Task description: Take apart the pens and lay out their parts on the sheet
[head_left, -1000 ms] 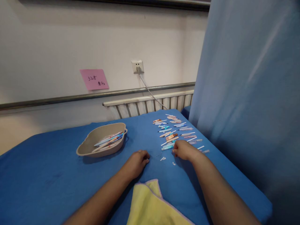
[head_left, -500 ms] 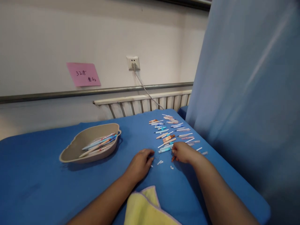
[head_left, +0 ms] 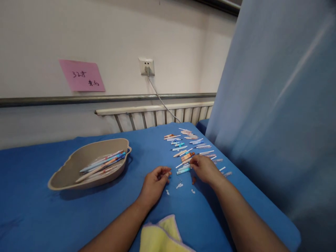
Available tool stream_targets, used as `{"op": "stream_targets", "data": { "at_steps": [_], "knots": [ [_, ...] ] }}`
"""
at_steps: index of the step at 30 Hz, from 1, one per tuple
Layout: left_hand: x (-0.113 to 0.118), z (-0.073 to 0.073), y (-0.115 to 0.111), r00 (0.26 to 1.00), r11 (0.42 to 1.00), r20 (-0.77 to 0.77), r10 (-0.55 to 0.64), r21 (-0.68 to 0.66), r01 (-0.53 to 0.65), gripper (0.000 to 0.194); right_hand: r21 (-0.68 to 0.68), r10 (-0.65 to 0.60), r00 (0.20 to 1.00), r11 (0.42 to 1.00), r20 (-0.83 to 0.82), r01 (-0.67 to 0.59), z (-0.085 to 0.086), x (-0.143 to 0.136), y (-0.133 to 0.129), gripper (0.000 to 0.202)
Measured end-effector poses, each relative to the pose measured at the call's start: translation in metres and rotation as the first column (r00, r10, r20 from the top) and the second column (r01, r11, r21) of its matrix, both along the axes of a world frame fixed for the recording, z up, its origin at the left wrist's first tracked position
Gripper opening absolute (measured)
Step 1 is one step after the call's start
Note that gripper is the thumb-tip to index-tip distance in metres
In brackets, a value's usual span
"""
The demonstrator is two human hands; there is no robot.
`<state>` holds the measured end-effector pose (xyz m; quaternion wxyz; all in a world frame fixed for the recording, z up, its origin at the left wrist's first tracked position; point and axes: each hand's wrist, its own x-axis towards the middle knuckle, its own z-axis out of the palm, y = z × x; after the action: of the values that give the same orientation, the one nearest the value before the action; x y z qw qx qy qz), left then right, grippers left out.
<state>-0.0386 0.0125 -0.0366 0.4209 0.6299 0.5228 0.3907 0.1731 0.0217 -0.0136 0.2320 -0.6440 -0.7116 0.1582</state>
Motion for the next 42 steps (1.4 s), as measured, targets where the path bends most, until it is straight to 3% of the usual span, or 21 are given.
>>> {"op": "stream_targets", "data": {
  "at_steps": [6, 9, 12, 14, 18, 21, 25, 28, 33, 42],
  "knots": [
    [0.002, -0.001, -0.001, 0.998, 0.999, 0.056, -0.029, -0.01, 0.03, 0.024, -0.013, 0.051, 0.999, 0.999, -0.013, -0.051, -0.005, -0.008, -0.001, 0.013],
    [0.001, 0.0, -0.001, 0.998, 1.0, 0.057, -0.021, -0.019, 0.022, 0.024, 0.06, -0.084, 0.993, 0.994, -0.085, 0.089, -0.004, 0.001, 0.003, 0.016],
    [-0.001, -0.002, 0.005, 0.998, 1.0, 0.07, -0.002, -0.021, 0.004, 0.025, 0.117, -0.246, 0.943, 0.954, -0.223, 0.277, 0.0, 0.012, 0.012, 0.02],
    [-0.002, -0.004, 0.011, 0.999, 1.0, 0.034, 0.0, 0.004, 0.0, 0.026, 0.112, -0.274, 0.928, 0.944, -0.252, 0.31, 0.002, 0.017, 0.019, 0.019],
    [-0.002, -0.006, 0.017, 0.996, 0.994, -0.091, -0.018, 0.103, 0.027, 0.025, 0.109, -0.244, 0.942, 0.956, -0.232, 0.274, 0.0, 0.022, 0.028, 0.016],
    [-0.001, -0.001, 0.013, 0.971, 0.964, -0.201, -0.13, 0.203, 0.171, 0.025, 0.097, -0.228, 0.948, 0.962, -0.224, 0.254, -0.006, 0.026, 0.027, 0.017],
    [0.002, 0.012, 0.002, 0.852, 0.861, -0.432, -0.296, 0.266, 0.434, 0.03, 0.08, -0.11, 0.98, 0.989, -0.166, 0.125, -0.011, 0.032, 0.023, 0.016],
    [0.004, 0.017, -0.003, 0.788, 0.814, -0.524, -0.323, 0.271, 0.514, 0.032, 0.108, 0.013, 0.996, 0.994, -0.093, -0.003, -0.01, 0.03, 0.021, 0.016],
    [0.004, 0.016, -0.004, 0.801, 0.82, -0.511, -0.311, 0.282, 0.498, 0.031, 0.001, 0.138, 0.986, 0.99, 0.093, -0.139, -0.005, 0.018, 0.016, 0.017],
    [0.004, 0.014, -0.005, 0.799, 0.846, -0.542, -0.259, 0.272, 0.459, 0.03, -0.077, 0.071, 0.968, 0.996, 0.243, -0.054, -0.006, 0.018, 0.015, 0.017]
  ]
}}
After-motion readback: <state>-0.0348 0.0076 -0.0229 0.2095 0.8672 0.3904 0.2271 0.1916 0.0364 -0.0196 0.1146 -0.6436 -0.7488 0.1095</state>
